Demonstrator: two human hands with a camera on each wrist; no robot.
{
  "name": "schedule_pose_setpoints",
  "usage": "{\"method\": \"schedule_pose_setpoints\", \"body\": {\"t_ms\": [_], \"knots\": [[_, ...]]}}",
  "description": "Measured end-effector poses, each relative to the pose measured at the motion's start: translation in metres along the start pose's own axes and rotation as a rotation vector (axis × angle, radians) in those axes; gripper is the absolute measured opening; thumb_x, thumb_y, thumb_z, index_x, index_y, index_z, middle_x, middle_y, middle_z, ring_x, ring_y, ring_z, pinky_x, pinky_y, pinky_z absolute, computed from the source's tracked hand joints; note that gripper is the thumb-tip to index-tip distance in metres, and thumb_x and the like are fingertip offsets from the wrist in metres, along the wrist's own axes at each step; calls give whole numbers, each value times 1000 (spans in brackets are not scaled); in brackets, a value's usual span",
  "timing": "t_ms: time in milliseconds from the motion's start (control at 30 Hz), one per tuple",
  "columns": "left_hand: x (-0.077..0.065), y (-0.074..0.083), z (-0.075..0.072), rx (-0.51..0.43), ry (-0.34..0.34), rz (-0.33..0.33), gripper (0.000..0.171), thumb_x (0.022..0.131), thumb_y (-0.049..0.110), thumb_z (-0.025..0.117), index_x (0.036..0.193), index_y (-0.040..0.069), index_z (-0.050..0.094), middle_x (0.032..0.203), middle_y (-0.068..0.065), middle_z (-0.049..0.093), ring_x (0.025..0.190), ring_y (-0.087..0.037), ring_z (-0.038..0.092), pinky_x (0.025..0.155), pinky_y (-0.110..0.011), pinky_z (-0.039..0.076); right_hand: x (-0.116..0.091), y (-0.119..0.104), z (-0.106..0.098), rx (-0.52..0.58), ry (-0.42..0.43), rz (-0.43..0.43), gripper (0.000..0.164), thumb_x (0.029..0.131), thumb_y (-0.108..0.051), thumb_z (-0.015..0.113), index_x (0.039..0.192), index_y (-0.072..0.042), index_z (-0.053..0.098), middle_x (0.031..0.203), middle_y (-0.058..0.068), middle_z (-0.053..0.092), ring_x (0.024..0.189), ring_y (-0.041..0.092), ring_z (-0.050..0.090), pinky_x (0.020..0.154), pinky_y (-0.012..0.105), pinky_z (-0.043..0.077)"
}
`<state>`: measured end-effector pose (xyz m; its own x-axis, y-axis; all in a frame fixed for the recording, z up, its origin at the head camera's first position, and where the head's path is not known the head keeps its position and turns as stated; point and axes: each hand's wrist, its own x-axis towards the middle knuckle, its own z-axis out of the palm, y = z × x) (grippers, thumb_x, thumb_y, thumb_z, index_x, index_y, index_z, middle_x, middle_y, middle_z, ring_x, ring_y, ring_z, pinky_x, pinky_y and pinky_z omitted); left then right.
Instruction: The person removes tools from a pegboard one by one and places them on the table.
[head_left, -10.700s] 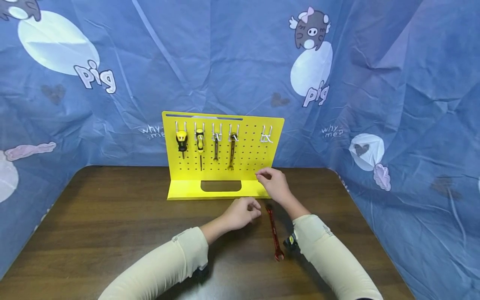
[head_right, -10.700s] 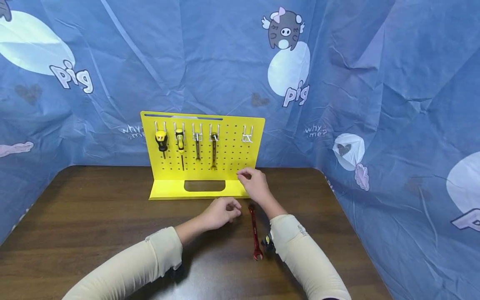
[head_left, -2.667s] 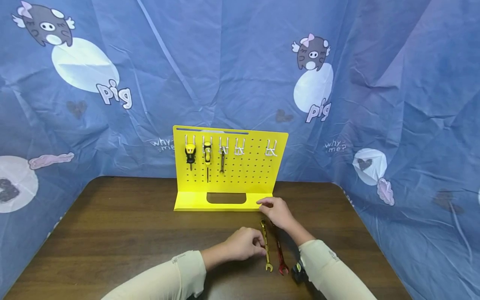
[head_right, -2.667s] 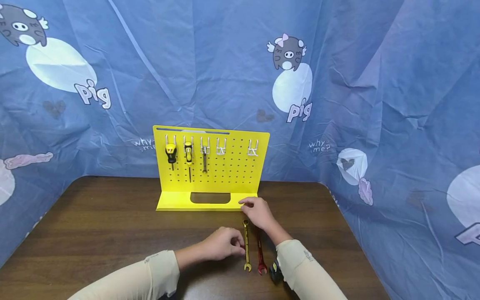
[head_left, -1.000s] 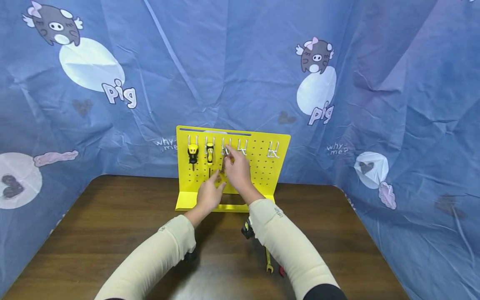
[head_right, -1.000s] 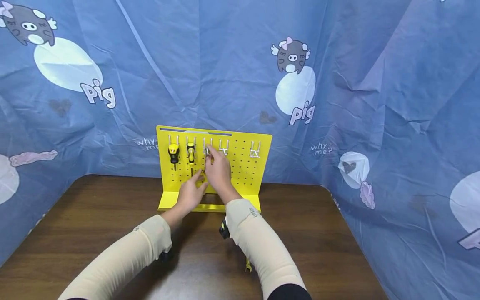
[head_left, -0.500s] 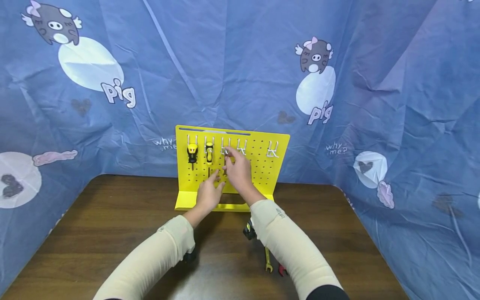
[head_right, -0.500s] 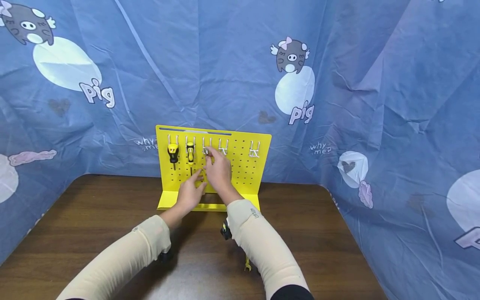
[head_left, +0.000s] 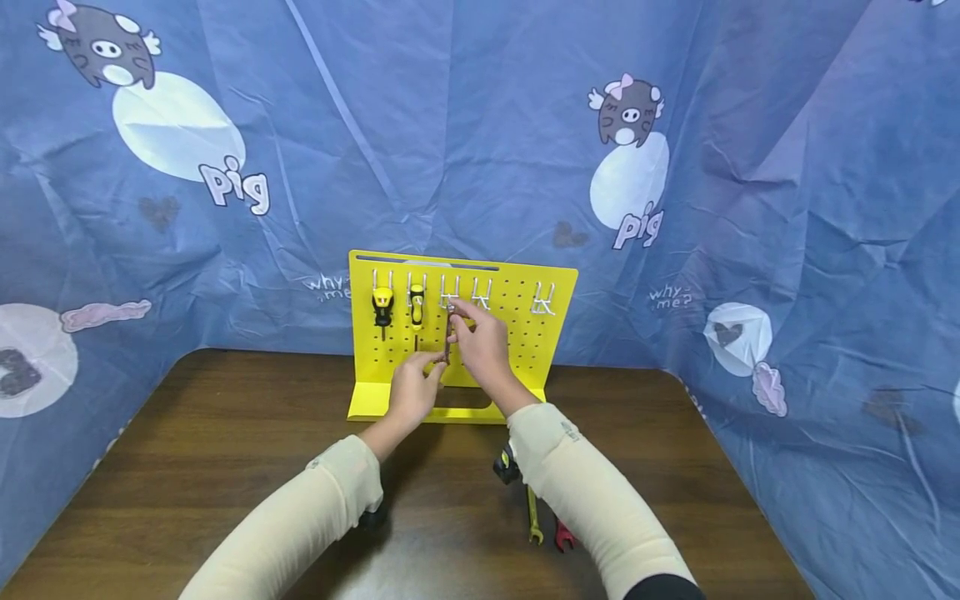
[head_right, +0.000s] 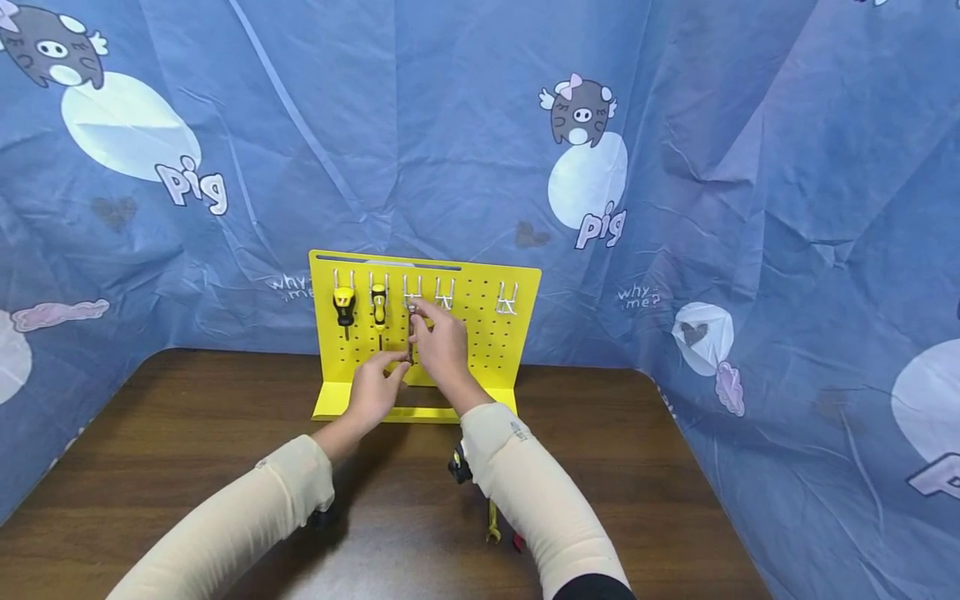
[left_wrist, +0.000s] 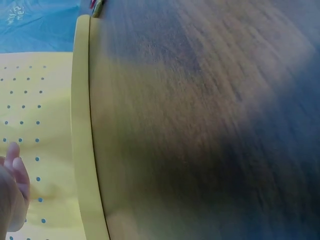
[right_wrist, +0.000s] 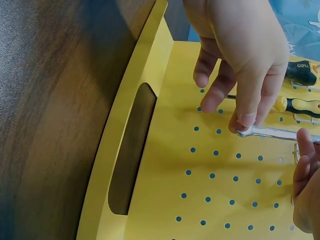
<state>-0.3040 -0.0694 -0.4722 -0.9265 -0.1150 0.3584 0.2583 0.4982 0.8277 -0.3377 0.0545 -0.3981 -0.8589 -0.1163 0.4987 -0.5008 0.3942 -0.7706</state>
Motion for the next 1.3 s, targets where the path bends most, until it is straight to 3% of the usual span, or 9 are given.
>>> {"method": "schedule_pose_setpoints", "body": {"t_ms": [400,667,767,1067,1300], "knots": [[-10,6,-7,-133,-66,-61,20,99,10,66,115,1,73,111,-14,73,75,-35,72,51,-25,50,0,1,-3,40,-1,8,31,98,-4,65,128,-9,69,103,12,72,64,22,71,49,24,53],[-15,12,-13,-182,-65,-64,17,97,9,69,109,-1,74,100,-14,74,75,-39,71,52,-25,51,4,-3,-6,197,-26,130,27,96,-6,68,123,-7,71,95,9,70,64,14,68,42,19,41],[-16,15,-16,-197,-71,-68,16,96,8,69,108,-1,75,99,-15,74,75,-39,71,55,-25,53,6,-5,-7,253,-27,176,26,95,-5,69,121,-6,72,94,10,69,64,13,67,44,18,41],[-18,25,-22,-234,-100,-74,15,95,9,70,106,-1,76,97,-13,74,69,-23,71,58,-27,55,8,-13,-14,351,-63,236,24,95,-4,68,119,-3,72,92,8,67,66,15,63,55,20,49],[-26,37,-21,-284,-134,-80,14,94,7,72,103,-2,76,90,-13,73,73,-32,71,59,-30,55,6,-13,-26,381,-117,239,25,95,-6,68,120,-2,71,87,6,65,69,20,59,57,21,48]]}}
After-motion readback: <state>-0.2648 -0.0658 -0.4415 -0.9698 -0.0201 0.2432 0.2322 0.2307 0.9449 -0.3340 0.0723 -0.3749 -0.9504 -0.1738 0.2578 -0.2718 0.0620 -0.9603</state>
